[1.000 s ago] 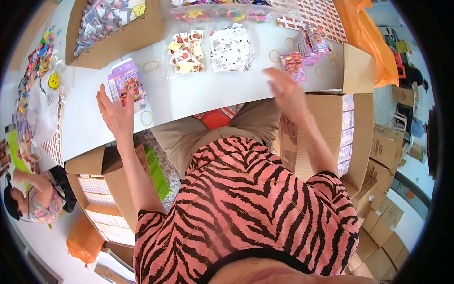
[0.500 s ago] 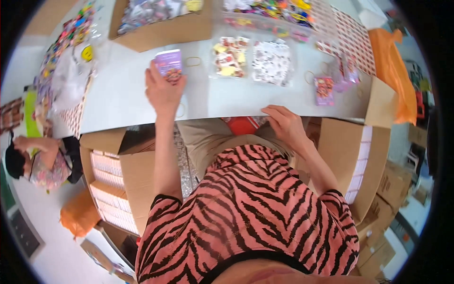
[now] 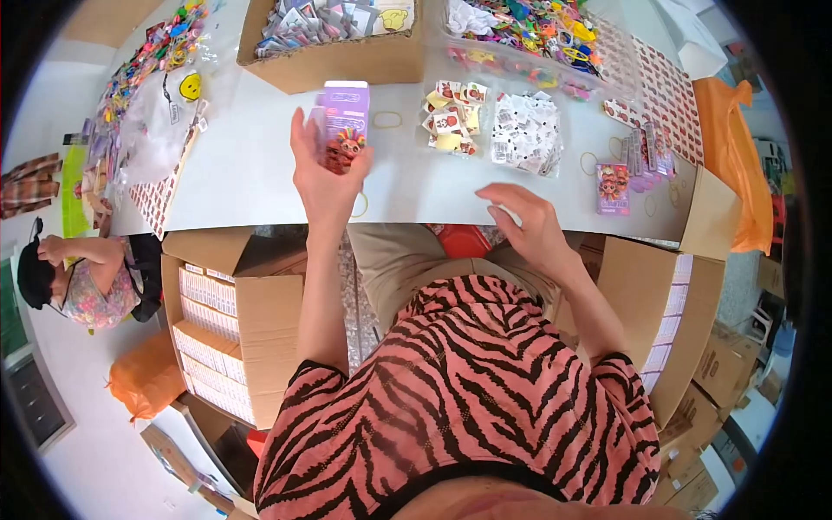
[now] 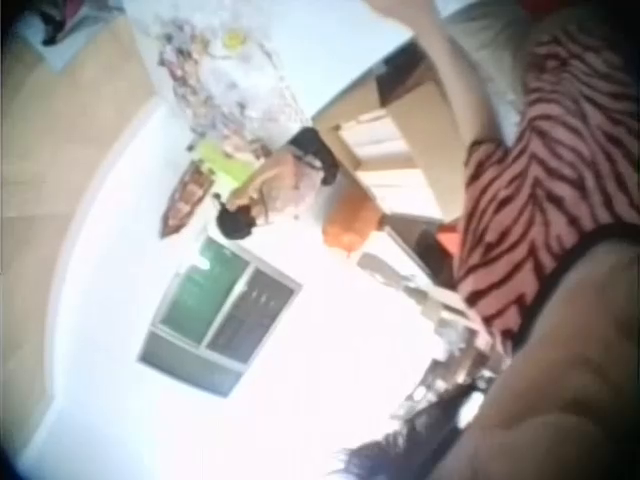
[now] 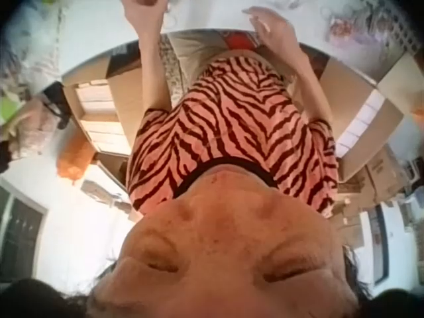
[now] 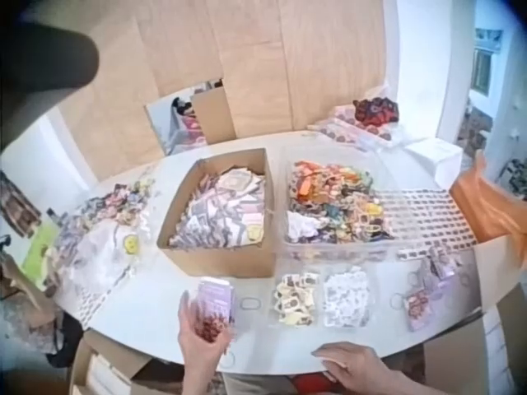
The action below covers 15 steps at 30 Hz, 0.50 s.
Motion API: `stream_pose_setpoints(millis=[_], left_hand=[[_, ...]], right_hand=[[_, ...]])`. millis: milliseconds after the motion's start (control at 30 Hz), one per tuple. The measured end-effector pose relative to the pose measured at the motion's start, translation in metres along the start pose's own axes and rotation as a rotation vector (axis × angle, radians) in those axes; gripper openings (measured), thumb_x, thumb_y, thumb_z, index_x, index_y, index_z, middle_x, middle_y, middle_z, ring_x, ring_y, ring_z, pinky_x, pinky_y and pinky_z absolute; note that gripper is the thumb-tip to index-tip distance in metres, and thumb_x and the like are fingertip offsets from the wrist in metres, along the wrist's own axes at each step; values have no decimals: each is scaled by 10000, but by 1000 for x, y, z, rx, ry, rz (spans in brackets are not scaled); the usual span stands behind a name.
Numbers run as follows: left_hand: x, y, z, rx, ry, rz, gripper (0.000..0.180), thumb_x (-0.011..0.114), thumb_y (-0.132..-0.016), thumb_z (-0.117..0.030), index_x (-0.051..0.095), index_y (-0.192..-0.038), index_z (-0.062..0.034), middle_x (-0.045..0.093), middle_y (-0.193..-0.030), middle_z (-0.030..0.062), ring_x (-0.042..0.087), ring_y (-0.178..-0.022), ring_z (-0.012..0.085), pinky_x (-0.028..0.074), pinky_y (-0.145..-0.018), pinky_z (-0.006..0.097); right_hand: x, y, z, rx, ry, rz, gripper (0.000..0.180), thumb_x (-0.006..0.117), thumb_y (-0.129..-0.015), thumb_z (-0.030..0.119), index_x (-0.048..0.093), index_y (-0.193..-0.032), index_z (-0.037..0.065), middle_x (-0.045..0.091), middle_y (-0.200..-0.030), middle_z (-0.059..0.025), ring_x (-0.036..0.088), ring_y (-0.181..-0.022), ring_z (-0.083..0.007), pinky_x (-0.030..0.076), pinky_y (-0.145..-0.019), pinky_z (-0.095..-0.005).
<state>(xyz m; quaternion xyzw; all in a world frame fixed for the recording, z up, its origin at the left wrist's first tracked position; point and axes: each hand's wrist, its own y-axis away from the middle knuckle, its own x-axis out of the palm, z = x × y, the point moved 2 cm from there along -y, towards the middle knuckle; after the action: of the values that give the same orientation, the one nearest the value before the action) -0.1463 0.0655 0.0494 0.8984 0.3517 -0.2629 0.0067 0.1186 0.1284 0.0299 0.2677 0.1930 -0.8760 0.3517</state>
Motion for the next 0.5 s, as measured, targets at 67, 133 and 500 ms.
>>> stream_pose_setpoints(millis=[67, 133, 500], left_hand=[[7, 8, -7, -88, 295, 128, 872, 725, -696, -246, 257, -1393, -11, 487, -1276, 199, 582, -1043, 292, 482, -866, 384], [21, 17, -16, -155, 930, 377, 853, 728, -696, -270, 288, -1381, -14, 505, -1258, 201, 611, -985, 269, 508, -840, 369], [64, 71, -21, -480, 1646, 818, 834, 683, -716, -406, 333, -1335, 30, 485, -1242, 251, 582, -989, 305, 543, -791, 361]], right_hand=[[-7, -15, 5, 11, -88, -27, 254, 565, -855, 20, 611, -1102, 57, 631, -1059, -97, 627, -855, -199, 510, -756, -306], [-18, -31, 14, 67, -364, -18, 304, 560, -870, 32, 576, -1173, 52, 614, -1108, -58, 587, -915, -133, 486, -803, -290], [-36, -61, 31, -149, -633, 54, 371, 537, -881, 43, 461, -1244, 25, 532, -1203, -79, 524, -1025, -158, 438, -901, -317]])
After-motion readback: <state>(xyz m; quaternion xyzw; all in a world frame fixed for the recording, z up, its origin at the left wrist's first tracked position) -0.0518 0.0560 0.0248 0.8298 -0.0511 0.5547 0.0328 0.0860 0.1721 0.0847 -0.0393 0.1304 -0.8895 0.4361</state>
